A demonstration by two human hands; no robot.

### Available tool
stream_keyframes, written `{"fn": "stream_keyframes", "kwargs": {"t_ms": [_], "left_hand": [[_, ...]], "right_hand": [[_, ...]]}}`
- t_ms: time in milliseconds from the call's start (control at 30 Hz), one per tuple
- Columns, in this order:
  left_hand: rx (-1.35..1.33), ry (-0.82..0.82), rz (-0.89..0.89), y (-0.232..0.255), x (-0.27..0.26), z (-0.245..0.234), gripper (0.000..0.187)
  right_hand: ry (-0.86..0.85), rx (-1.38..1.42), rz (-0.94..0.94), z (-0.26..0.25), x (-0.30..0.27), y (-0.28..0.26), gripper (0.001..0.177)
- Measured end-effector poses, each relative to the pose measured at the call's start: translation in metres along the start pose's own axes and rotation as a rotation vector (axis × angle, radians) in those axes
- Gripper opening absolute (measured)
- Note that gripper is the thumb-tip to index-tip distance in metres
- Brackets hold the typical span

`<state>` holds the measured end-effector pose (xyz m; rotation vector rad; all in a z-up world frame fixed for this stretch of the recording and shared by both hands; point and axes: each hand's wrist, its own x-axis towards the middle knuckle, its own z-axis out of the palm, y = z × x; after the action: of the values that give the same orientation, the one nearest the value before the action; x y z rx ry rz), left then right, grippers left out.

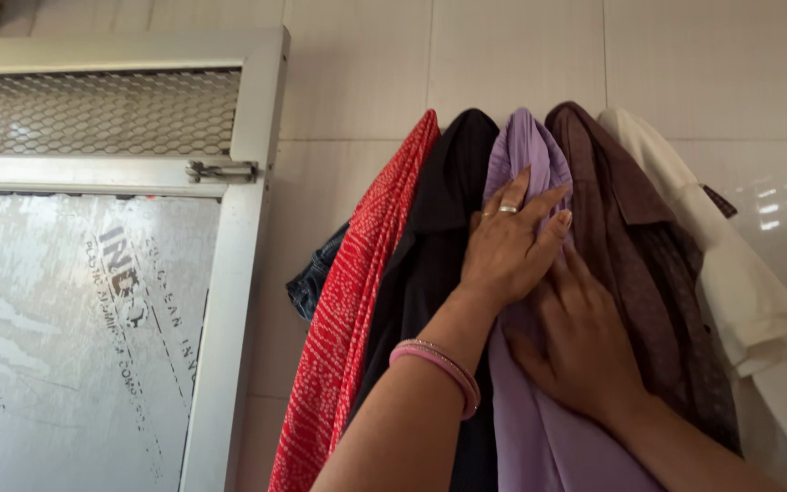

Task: The person picks up a purple cloth and a beige towel from the floor, then hangs them on a wall-mounted rack among other garments. The person smooths the fabrics and adjusts their placement on the rack.

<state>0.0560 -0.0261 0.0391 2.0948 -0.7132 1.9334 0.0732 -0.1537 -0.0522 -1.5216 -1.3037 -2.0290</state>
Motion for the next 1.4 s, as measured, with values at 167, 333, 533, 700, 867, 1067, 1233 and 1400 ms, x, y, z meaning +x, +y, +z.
{"fn": "stream_keyframes", "kwargs": {"t_ms": [167,333,533,700,867,1067,1233,1400], "left_hand": [[0.227,-0.071,0.082,0.008,-0.01,-0.006,0.06],[0.386,-0.118,0.158,0.019,-0.032,-0.008,0.079],[0.438,-0.114,0.216,0.027,-0.059,-0.017,0.084],[0.458,-0.134,0.21,0.027,-0.061,-0.013,0.084],[0.439,-0.116,0.212,0.026,-0.063,-0.012,0.082],[0.434,-0.092,0.214,0.024,-0.064,-0.014,0.079],[0.423,-0.102,0.213,0.024,-0.064,-0.015,0.077],[0.416,-0.121,0.197,0.025,-0.065,-0.018,0.076]], "right_hand": [[-0.178,0.013,-0.097,-0.012,-0.044,-0.019,0.063],[-0.344,0.113,-0.295,-0.002,-0.117,-0.022,0.049],[-0.312,0.146,-0.618,0.024,-0.202,-0.027,0.034],[-0.277,0.391,-0.379,-0.011,-0.182,-0.027,0.029],[-0.081,0.17,-0.114,-0.042,-0.087,-0.012,0.012],[-0.114,0.125,-0.192,-0.034,-0.085,-0.031,0.027],[-0.133,0.197,-0.342,-0.003,-0.178,-0.024,0.026],[-0.428,0.407,-0.342,0.019,-0.214,-0.007,0.02]]}}
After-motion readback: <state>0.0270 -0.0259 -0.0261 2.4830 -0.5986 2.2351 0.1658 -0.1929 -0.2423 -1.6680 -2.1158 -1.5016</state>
